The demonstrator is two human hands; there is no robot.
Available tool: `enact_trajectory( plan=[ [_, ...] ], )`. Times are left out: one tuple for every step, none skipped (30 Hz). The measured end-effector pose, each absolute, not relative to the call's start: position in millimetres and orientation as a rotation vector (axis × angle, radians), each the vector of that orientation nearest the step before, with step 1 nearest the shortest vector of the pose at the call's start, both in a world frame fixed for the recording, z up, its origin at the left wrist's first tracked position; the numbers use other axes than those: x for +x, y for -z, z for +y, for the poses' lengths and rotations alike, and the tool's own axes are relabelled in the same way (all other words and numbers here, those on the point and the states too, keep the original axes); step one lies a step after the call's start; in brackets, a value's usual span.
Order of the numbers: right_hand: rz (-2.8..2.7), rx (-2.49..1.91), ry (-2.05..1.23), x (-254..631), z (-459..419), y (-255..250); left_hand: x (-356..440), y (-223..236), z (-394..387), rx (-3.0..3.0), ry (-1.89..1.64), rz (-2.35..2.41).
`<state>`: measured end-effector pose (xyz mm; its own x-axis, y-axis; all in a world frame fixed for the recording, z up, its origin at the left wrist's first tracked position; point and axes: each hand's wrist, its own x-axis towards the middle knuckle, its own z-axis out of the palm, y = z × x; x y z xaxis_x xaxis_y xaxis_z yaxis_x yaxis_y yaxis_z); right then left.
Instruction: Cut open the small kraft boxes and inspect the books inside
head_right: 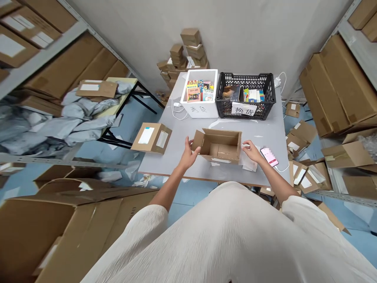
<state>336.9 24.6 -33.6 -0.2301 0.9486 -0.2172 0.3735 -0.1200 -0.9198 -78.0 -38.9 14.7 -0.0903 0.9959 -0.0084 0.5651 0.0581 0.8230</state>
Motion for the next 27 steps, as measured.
enact_trajectory(
  plan=[
    [-1.599,-1.476,-1.389,334,23,29,-81,-14,-40,1.521,-0.909,1.664],
    [-1.593,-1.486,-1.423,332,21,25,-83,-13,-41,1.494,-0.908,1.61],
    [-1.584,-1.504,-1.452,329,19,21,-85,-12,-41,1.491,-0.896,1.562],
    [-1.575,-1.525,-1.477,327,17,17,-87,-11,-41,1.51,-0.872,1.52],
    [-1.564,-1.547,-1.499,325,15,13,-88,-9,-39,1.54,-0.827,1.484],
    [-1.552,-1.57,-1.52,322,13,10,-89,-7,-38,1.571,-0.764,1.456],
    [-1.542,-1.591,-1.543,319,10,7,-90,-5,-36,1.595,-0.691,1.437],
    [-1.532,-1.611,-1.566,316,7,4,-90,-1,-34,1.609,-0.621,1.424],
    [-1.524,-1.629,-1.585,313,4,1,-91,2,-33,1.608,-0.569,1.415],
    [-1.519,-1.647,-1.597,310,1,-2,-91,5,-32,1.592,-0.541,1.407],
    [-1.519,-1.664,-1.598,308,-2,-5,-91,8,-31,1.568,-0.538,1.401],
    [-1.523,-1.684,-1.588,305,-5,-7,-90,10,-30,1.545,-0.556,1.396],
    [-1.526,-1.706,-1.566,303,-8,-10,-90,11,-29,1.532,-0.585,1.394],
    [-1.528,-1.729,-1.537,302,-10,-13,-90,11,-29,1.536,-0.618,1.397],
    [-1.526,-1.748,-1.509,301,-12,-15,-90,9,-28,1.557,-0.652,1.405],
    [-1.52,-1.758,-1.489,300,-14,-18,-90,7,-26,1.592,-0.68,1.419],
    [-1.511,-1.756,-1.477,299,-16,-21,-91,3,-24,1.628,-0.705,1.435],
    [-1.5,-1.743,-1.472,298,-16,-24,-93,-2,-22,1.654,-0.729,1.453],
    [-1.488,-1.718,-1.472,298,-16,-27,-95,-7,-19,1.669,-0.752,1.474],
    [-1.476,-1.684,-1.471,296,-16,-30,-98,-12,-16,1.672,-0.777,1.496],
    [-1.462,-1.64,-1.464,294,-14,-33,-101,-16,-13,1.67,-0.804,1.517],
    [-1.448,-1.591,-1.456,290,-12,-35,-105,-21,-9,1.669,-0.831,1.538],
    [-1.434,-1.54,-1.444,286,-9,-36,-109,-24,-5,1.67,-0.859,1.56],
    [-1.425,-1.495,-1.431,280,-5,-37,-113,-27,-1,1.675,-0.883,1.583],
    [-1.42,-1.461,-1.415,273,1,-37,-117,-29,3,1.682,-0.903,1.606],
    [-1.424,-1.439,-1.397,265,7,-36,-122,-30,7,1.689,-0.917,1.631],
    [-1.438,-1.428,-1.377,255,13,-33,-127,-31,10,1.695,-0.924,1.657]
  ],
)
